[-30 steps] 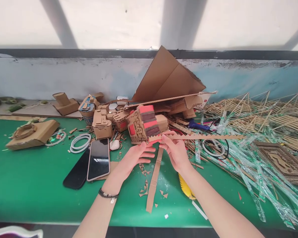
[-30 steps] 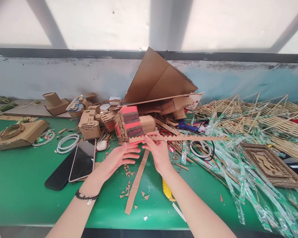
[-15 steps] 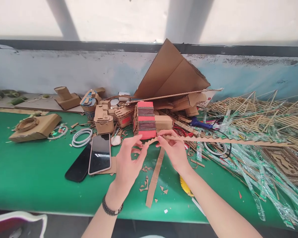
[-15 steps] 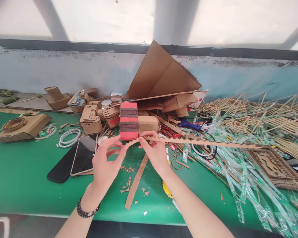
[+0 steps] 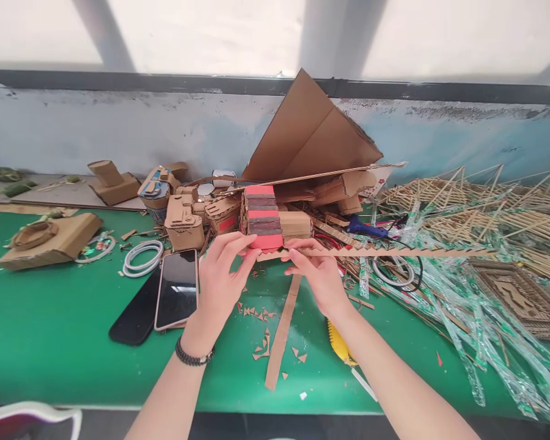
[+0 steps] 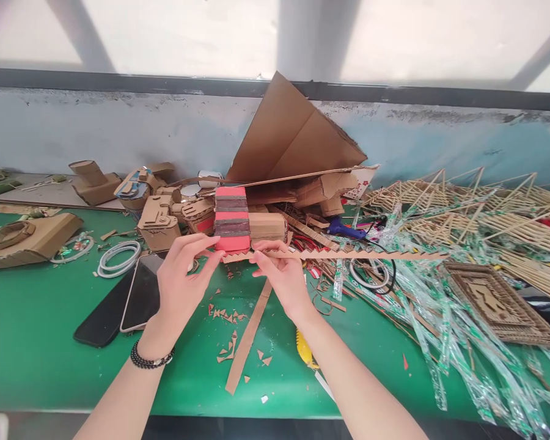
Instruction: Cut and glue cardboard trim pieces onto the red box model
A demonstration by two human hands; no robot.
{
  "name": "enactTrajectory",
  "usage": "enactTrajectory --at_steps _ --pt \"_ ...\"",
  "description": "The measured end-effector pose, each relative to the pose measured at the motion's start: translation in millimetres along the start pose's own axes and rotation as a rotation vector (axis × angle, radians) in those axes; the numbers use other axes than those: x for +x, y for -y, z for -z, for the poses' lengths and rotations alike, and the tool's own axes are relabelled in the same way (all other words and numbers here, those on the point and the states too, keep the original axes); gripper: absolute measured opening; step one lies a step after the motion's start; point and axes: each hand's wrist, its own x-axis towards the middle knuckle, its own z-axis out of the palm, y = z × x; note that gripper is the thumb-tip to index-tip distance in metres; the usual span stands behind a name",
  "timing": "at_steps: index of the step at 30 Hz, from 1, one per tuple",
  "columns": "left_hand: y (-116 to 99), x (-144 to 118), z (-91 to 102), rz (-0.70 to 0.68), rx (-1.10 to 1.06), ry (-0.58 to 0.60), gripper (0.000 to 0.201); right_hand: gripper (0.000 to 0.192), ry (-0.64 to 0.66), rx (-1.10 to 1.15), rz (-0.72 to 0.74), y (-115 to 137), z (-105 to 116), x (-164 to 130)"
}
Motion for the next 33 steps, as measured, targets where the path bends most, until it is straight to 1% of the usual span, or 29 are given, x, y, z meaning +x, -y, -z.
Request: enactTrajectory --at_steps 2,5,10,15,18,23,26,29,33 --pt "2 3 -0.1 0.011 -0.033 0.001 0.018 0.028 0.000 0.006 -0.013 0 0 1" --pt "6 4 -0.4 0.053 -0.097 0.013 0.017 0.030 -0.008 0.014 -0.031 1 -1 2" --pt "12 -1 -4.2 0.091 -0.166 0.008 0.015 0.036 -0.059 0.142 -0.111 12 -6 13" --pt "18 -3 -11.5 0.133 -0.217 -0.039 0.024 0.043 -0.067 0.140 -0.151 30 -16 24" --pt "21 -4 -14.6 0.111 -0.219 -0.066 0.029 0.042 -0.081 0.150 -0.145 33 -25 27" --pt "22 -2 -14.7 0.027 -0.194 -0.093 0.032 0.040 -0.087 0.146 -0.119 26 -35 27" --pt "22 -2 -14.1 -0.015 -0.177 -0.108 0.031 0.038 -0.083 0.167 -0.124 22 -34 28" --pt "22 -2 -14.6 -0.017 -0.181 -0.114 0.032 0.038 -0.070 0.203 -0.171 22 -30 30" --pt "22 -3 -16.0 -0.003 -0.179 -0.117 0.029 0.038 -0.035 0.187 -0.204 23 -26 32"
